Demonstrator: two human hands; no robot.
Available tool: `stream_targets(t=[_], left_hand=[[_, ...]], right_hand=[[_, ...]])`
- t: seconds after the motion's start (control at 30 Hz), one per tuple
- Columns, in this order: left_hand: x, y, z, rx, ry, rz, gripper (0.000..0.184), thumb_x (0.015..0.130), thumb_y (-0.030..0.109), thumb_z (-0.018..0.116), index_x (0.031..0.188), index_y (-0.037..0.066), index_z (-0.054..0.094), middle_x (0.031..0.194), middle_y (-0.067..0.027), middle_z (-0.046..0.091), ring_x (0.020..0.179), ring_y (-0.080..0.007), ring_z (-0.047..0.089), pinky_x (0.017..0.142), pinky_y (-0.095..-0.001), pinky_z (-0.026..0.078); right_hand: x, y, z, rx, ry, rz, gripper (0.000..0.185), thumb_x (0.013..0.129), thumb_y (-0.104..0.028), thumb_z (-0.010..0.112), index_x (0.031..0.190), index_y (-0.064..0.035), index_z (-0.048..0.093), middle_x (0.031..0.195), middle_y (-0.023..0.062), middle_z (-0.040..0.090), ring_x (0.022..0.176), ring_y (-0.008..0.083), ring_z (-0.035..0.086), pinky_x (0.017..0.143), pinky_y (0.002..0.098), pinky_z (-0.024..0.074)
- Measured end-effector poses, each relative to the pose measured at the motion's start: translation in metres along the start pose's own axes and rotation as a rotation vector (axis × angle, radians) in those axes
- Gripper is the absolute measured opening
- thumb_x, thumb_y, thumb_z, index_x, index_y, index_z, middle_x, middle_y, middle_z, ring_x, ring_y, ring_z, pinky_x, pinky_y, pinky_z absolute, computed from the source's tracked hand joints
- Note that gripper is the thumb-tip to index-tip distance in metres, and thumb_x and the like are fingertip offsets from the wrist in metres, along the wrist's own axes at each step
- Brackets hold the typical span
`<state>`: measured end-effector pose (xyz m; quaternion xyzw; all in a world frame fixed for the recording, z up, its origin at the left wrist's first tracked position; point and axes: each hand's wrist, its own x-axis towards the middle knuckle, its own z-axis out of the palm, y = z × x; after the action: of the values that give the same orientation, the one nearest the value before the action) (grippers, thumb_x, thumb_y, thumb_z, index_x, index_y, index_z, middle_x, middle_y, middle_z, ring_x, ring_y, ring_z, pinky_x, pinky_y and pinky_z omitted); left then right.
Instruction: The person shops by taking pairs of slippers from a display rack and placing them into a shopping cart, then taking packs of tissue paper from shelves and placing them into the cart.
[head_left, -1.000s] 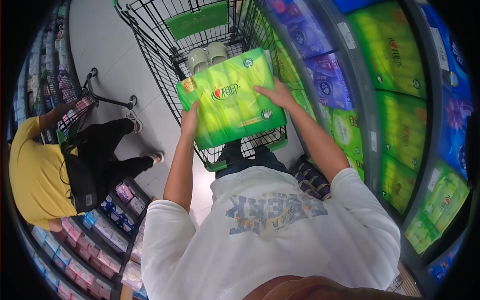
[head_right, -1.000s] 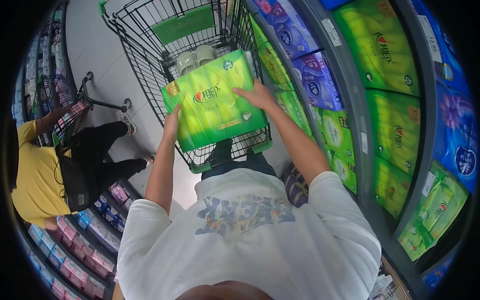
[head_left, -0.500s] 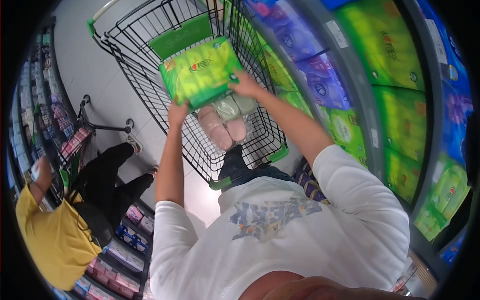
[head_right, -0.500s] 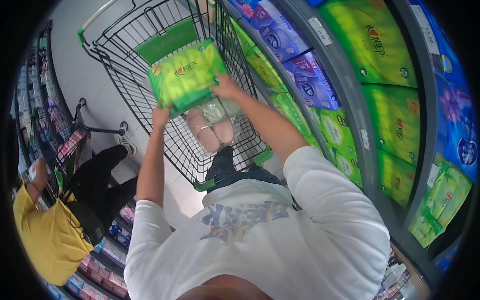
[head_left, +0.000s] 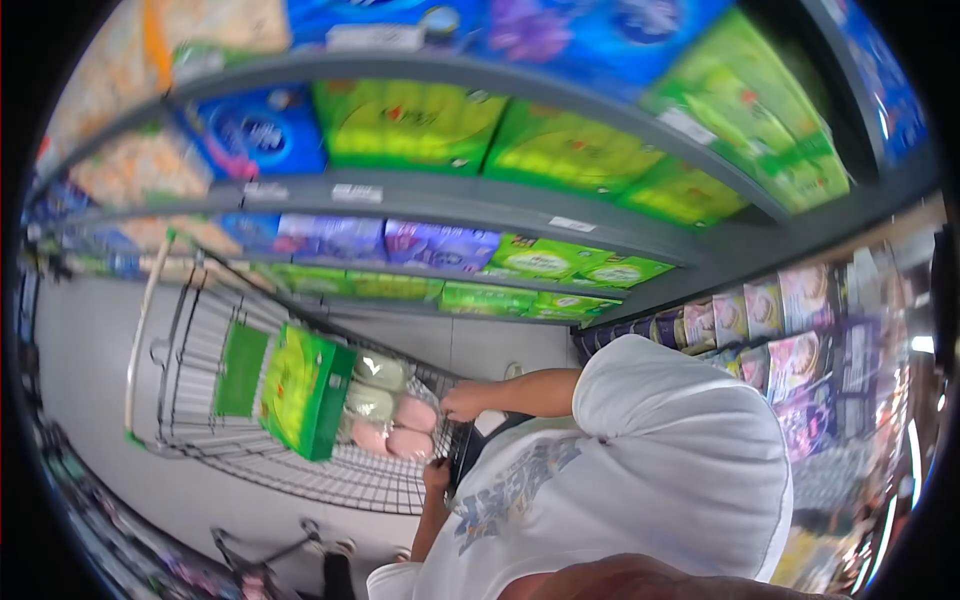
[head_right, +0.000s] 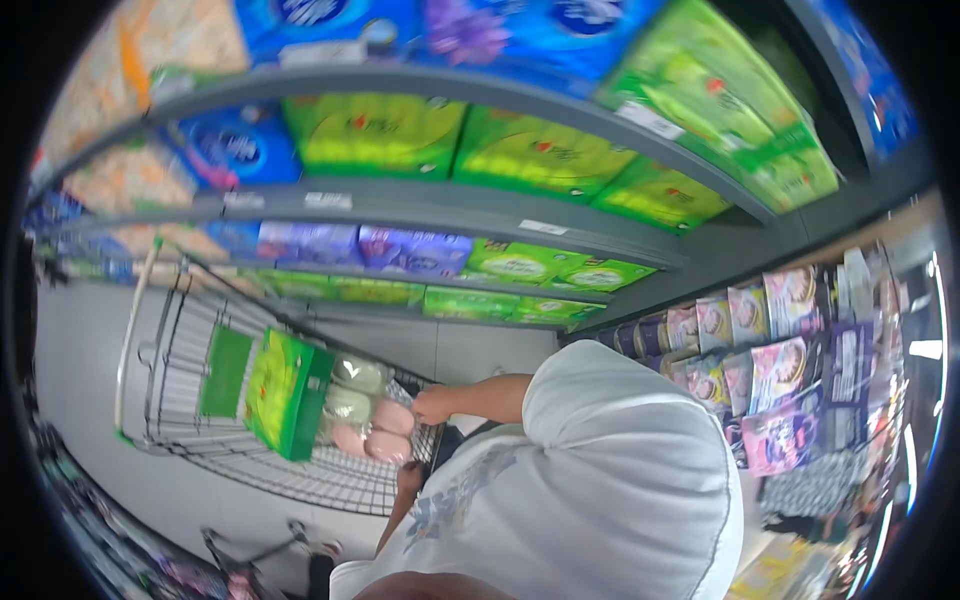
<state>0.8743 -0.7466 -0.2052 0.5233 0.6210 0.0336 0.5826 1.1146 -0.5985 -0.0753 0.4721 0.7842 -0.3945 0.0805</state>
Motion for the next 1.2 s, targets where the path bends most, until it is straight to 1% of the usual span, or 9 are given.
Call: stream_targets(t=[0.1, 0.13, 0.2, 0.4, 0.63, 0.77, 0.83, 1.0, 1.2], left_hand=[[0.045, 0.009, -0.038, 0.104, -0.159, -0.069, 0.027, 0.08, 0.025, 0.061, 0.086, 0.002, 0.073, 0.091, -0.0196, 0.069, 0.087, -0.0304, 0.066, 0.081, -0.0367, 0.05], [0.059, 0.035, -0.063, 0.347, -0.155, 0.403, 0.021, 0.08, 0.021, 0.062, 0.086, 0.004, 0.073, 0.088, -0.0172, 0.07, 0.084, -0.0287, 0.066, 0.079, -0.0356, 0.051], [0.09, 0.07, -0.094, 0.134, 0.11, 0.459, 0.027, 0.078, 0.022, 0.064, 0.095, 0.002, 0.069, 0.086, -0.0192, 0.069, 0.081, -0.0324, 0.067, 0.075, -0.0386, 0.052], [0.066, 0.401, -0.138, 0.154, 0.281, 0.786, 0.028, 0.084, 0.017, 0.062, 0.105, -0.001, 0.064, 0.091, -0.0227, 0.067, 0.087, -0.0311, 0.067, 0.076, -0.0369, 0.051], [-0.096, 0.698, -0.07, 0.206, 0.376, 1.486, 0.035, 0.084, 0.005, 0.061, 0.118, -0.002, 0.058, 0.119, -0.0198, 0.06, 0.111, -0.0319, 0.058, 0.093, -0.038, 0.046], [-0.151, 0.785, -0.042, 0.222, 0.545, 1.822, 0.052, 0.085, 0.005, 0.06, 0.134, 0.0, 0.045, 0.135, -0.0177, 0.048, 0.126, -0.028, 0.045, 0.101, -0.0393, 0.039], [-0.157, 0.81, -0.027, 0.118, 0.527, 1.788, 0.057, 0.084, 0.004, 0.061, 0.136, -0.002, 0.04, 0.136, -0.0195, 0.046, 0.127, -0.0286, 0.044, 0.102, -0.0397, 0.038], [-0.137, 0.842, -0.006, -0.269, -0.006, 1.365, 0.067, 0.08, 0.005, 0.065, 0.138, -0.004, 0.034, 0.128, -0.0188, 0.052, 0.118, -0.0268, 0.051, 0.1, -0.0343, 0.038], [-0.136, 0.867, -0.005, -0.284, -0.023, 1.144, 0.048, 0.078, 0.002, 0.061, 0.124, -0.005, 0.048, 0.118, -0.0144, 0.057, 0.109, -0.0229, 0.052, 0.096, -0.0337, 0.037]], right_hand=[[-0.001, 0.007, -0.048, 0.03, 0.123, 0.036, 0.027, 0.081, -0.028, 0.058, 0.098, -0.008, 0.065, 0.083, 0.0166, 0.067, 0.08, 0.0367, 0.064, 0.071, 0.0482, 0.0501], [-0.008, 0.003, -0.067, 0.096, 0.186, 0.076, 0.029, 0.082, -0.029, 0.058, 0.101, -0.0081, 0.064, 0.086, 0.0164, 0.067, 0.079, 0.0364, 0.065, 0.071, 0.0471, 0.0501], [-0.034, -0.005, -0.101, 0.188, 0.286, 0.069, 0.031, 0.083, -0.03, 0.058, 0.104, -0.0081, 0.064, 0.088, 0.0162, 0.068, 0.08, 0.0353, 0.065, 0.072, 0.0457, 0.0506], [-0.157, 0.049, -0.16, 0.541, 0.63, 0.021, 0.037, 0.085, -0.03, 0.063, 0.113, -0.0054, 0.063, 0.094, 0.0113, 0.07, 0.086, 0.0246, 0.068, 0.076, 0.0362, 0.0528], [-0.393, 0.106, -0.312, 0.586, 1.566, 0.229, 0.036, 0.087, -0.018, 0.061, 0.12, -0.0014, 0.057, 0.105, 0.0139, 0.067, 0.095, 0.0204, 0.064, 0.082, 0.0343, 0.0509], [-0.476, 0.071, -0.391, 0.456, 2.067, -0.078, 0.046, 0.085, -0.012, 0.063, 0.128, -0.0019, 0.05, 0.106, 0.015, 0.064, 0.1, 0.0249, 0.062, 0.089, 0.0356, 0.0478], [-0.495, 0.058, -0.413, 0.027, 2.262, 0.037, 0.051, 0.083, -0.009, 0.064, 0.13, 0.0, 0.047, 0.116, 0.0189, 0.06, 0.107, 0.0285, 0.059, 0.094, 0.037, 0.0454], [-0.502, 0.072, -0.424, 0.128, 2.172, 0.105, 0.062, 0.081, -0.01, 0.064, 0.134, 0.0075, 0.039, 0.128, 0.0263, 0.052, 0.119, 0.0331, 0.052, 0.098, 0.0389, 0.0421], [-0.51, 0.082, -0.436, 0.204, 2.02, 0.199, 0.073, 0.077, -0.017, 0.069, 0.134, 0.0136, 0.035, 0.13, 0.0303, 0.049, 0.121, 0.0338, 0.051, 0.1, 0.0359, 0.0396]])
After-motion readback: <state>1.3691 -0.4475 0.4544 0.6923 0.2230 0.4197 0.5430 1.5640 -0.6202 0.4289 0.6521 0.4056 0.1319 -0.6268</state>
